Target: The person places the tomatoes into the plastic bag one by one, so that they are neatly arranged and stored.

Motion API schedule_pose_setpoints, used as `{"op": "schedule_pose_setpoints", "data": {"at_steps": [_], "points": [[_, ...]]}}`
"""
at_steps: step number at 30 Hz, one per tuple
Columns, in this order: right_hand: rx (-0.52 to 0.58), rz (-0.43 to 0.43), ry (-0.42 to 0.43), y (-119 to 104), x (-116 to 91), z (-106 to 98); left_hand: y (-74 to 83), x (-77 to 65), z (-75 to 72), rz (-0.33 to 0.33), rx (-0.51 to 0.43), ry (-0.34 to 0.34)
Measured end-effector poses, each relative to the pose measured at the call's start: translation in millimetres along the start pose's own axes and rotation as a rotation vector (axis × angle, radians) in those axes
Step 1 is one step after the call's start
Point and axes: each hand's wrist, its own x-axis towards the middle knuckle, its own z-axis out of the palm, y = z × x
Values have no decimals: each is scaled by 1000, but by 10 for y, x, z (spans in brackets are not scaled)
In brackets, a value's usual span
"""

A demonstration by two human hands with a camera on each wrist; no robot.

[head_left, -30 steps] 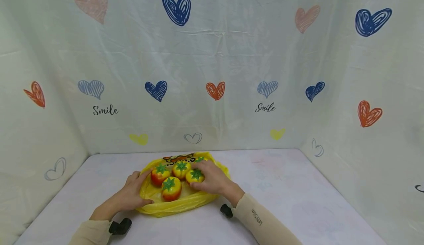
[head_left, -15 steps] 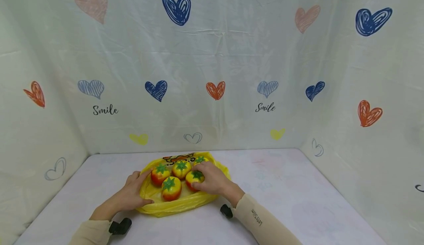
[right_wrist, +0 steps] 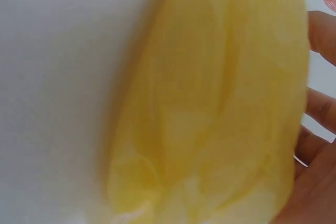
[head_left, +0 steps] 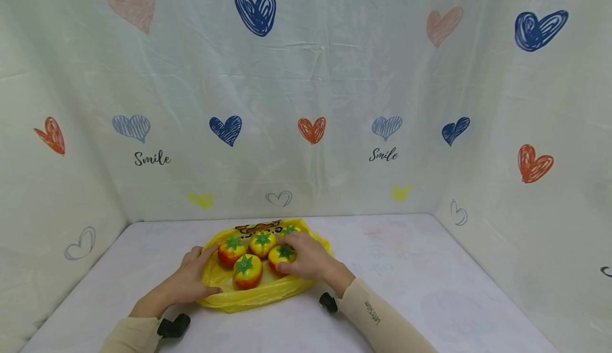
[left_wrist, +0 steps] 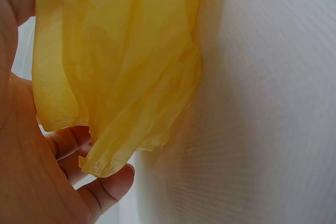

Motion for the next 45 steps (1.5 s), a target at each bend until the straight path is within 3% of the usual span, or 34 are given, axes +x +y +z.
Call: {"op": "schedule_pose_setpoints", "data": {"at_steps": [21,38,45], "points": [[-15,-53,60,21,-63,-175,-25,-42,-68,10,9,17],[-10,-11,44,22,-151,-243,-45,-30,-74,-5,-1,20],[-6,-16,76,83,-260,-299,-45,-12,-80,-5,13,57]]}}
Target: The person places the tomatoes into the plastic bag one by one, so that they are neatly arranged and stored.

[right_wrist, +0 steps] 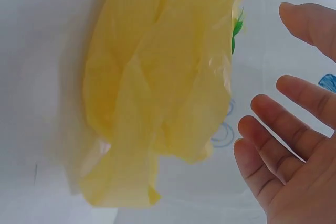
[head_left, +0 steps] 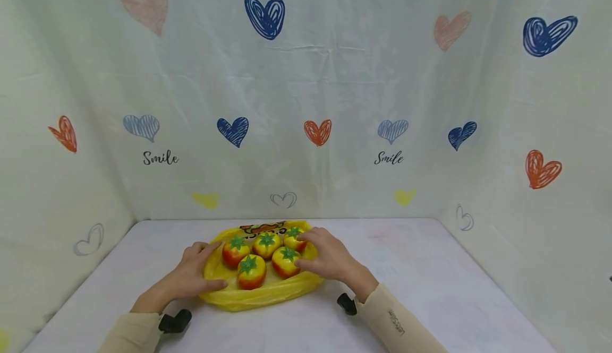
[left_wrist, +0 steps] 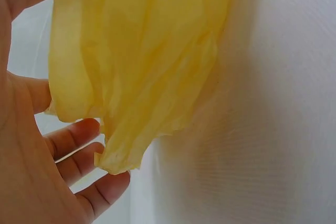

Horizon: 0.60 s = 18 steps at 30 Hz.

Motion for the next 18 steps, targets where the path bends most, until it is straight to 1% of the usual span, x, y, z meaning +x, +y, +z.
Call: {"op": "schedule_pose_setpoints", "data": {"at_steps": [3,5,10,14,18], "points": [[-5,6,10,49,-71,-25,20,-11,-14,3,15,10],[-14,10,16,90,-123,-46,41,-28,-39,19,19,26],[-44,-15,54,203,-235,-149,70,-46,-143,78,2,109],[-84,-28,68,305,-332,-247,33,-50,-230,101,-12,168],[-179,-14,68,428,-455,-374,-53,-98,-312,107,-21,209]]}}
